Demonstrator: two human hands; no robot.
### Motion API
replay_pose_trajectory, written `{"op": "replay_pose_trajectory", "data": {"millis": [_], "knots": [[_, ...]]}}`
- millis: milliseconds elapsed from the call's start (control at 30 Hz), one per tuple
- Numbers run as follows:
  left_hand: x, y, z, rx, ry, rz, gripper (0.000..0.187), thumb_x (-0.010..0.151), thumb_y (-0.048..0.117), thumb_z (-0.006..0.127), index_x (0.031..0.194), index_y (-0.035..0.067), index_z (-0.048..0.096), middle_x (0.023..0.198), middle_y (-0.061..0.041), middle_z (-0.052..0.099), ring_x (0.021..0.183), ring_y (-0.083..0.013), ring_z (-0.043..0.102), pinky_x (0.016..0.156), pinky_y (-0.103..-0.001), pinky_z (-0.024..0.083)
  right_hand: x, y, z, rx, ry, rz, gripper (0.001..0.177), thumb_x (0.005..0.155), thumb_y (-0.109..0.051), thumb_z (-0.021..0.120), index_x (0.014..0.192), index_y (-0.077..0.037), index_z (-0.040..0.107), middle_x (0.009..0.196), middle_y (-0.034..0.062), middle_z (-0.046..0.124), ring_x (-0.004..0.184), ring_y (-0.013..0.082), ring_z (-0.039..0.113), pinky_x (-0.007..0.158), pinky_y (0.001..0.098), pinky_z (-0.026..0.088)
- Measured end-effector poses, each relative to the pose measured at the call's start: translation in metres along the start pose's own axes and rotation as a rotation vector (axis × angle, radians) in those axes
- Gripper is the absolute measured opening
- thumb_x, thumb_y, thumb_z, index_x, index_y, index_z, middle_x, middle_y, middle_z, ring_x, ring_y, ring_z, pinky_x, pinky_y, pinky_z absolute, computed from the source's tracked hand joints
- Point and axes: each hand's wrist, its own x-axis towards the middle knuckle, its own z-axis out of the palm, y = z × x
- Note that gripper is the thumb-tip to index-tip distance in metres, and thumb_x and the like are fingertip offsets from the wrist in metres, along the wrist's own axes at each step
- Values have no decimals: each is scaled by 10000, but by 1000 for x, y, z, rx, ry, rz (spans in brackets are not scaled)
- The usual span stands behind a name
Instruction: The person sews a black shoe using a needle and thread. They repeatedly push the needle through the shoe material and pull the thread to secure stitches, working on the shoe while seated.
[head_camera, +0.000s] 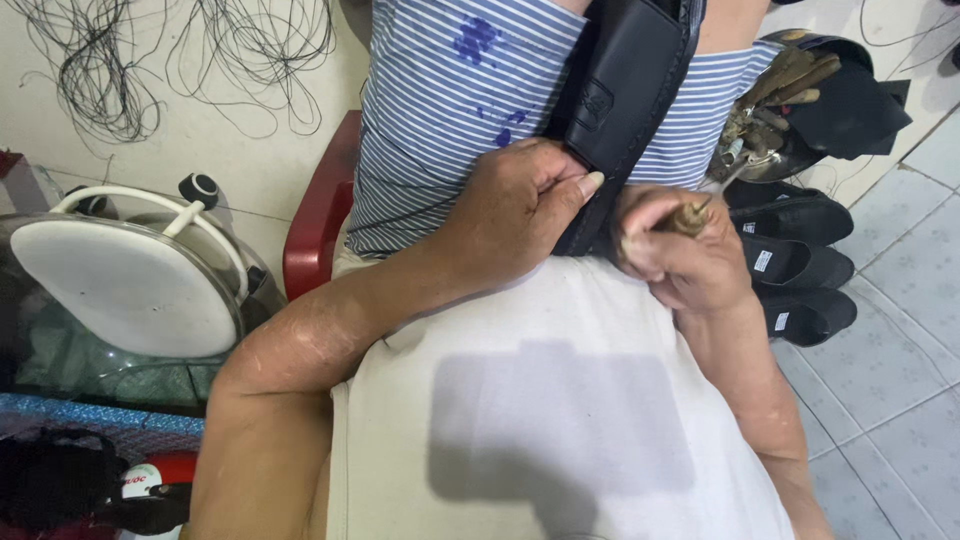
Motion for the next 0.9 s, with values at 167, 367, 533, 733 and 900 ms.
{"op": "replay_pose_trajectory", "data": {"millis": [167,367,533,733,900], "knots": [[2,-7,6,139,0,100,225,998,146,532,863,10,649,722,-195,587,728,-384,656,606,-395,526,-18,-15,-2,-288,-44,-10,189,695,-100,738,656,26,602,577,124,474,421,115,402,389,244,313],[-9,10,-9,475,-218,4,230,1034,120,470,1007,-29,643,833,-180,590,757,-298,660,635,-374,527,-3,-10,-15,104,-82,-17,84,797,-82,688,766,-28,631,738,147,538,441,76,519,370,189,435],[-10,15,-18,110,-146,-66,140,936,108,586,845,40,668,611,-46,502,590,-189,569,527,-302,443,-3,-5,-21,183,-57,92,160,772,20,617,895,113,658,740,248,615,468,151,596,382,184,424],[-12,22,-24,-253,-212,-139,118,913,58,600,817,41,667,475,46,446,466,-26,457,429,-169,347,9,-20,29,-638,-57,-73,203,792,124,695,992,106,721,678,228,685,469,126,591,369,205,372],[-15,29,-20,126,41,120,208,942,150,633,761,49,648,681,-45,629,628,-150,541,590,-331,453,29,-35,-13,-605,386,-213,142,905,24,674,887,-114,650,855,28,635,749,135,582,657,282,490]]}}
